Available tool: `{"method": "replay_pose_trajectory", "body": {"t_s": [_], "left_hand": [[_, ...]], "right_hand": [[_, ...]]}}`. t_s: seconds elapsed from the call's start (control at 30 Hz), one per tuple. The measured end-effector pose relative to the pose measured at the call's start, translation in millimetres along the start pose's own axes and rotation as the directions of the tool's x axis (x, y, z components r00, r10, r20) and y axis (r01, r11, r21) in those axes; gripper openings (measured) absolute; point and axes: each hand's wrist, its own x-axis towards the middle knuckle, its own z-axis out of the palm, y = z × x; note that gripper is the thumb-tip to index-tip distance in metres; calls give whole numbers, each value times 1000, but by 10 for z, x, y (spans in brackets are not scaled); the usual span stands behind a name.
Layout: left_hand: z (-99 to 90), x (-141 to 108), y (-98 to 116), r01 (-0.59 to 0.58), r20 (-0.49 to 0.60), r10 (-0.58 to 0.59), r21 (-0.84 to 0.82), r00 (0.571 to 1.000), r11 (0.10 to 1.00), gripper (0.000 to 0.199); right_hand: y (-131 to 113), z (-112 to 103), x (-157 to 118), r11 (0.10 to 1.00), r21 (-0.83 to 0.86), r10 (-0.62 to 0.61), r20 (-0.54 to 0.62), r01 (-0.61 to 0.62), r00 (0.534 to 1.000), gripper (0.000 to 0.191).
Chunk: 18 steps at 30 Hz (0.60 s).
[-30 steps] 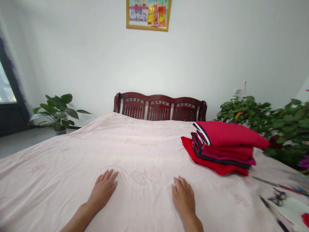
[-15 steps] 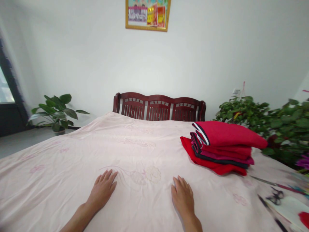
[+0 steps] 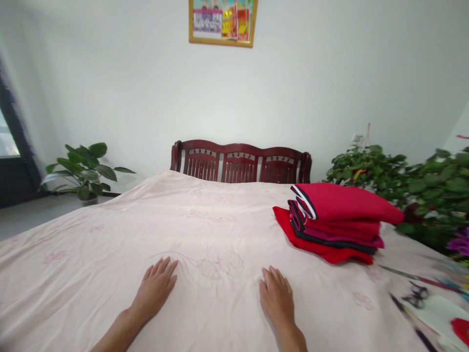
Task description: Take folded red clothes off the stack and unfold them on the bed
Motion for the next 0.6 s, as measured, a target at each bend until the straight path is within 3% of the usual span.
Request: {"method": "replay_pose_trajectory", "body": {"t_s": [0.6], "left_hand": [[-14,9,6,8,30,-8,-3,1000,1000,52]], "right_hand": [[-9,-9,-5,1000,14,2,-5,-2,1000,48]]}}
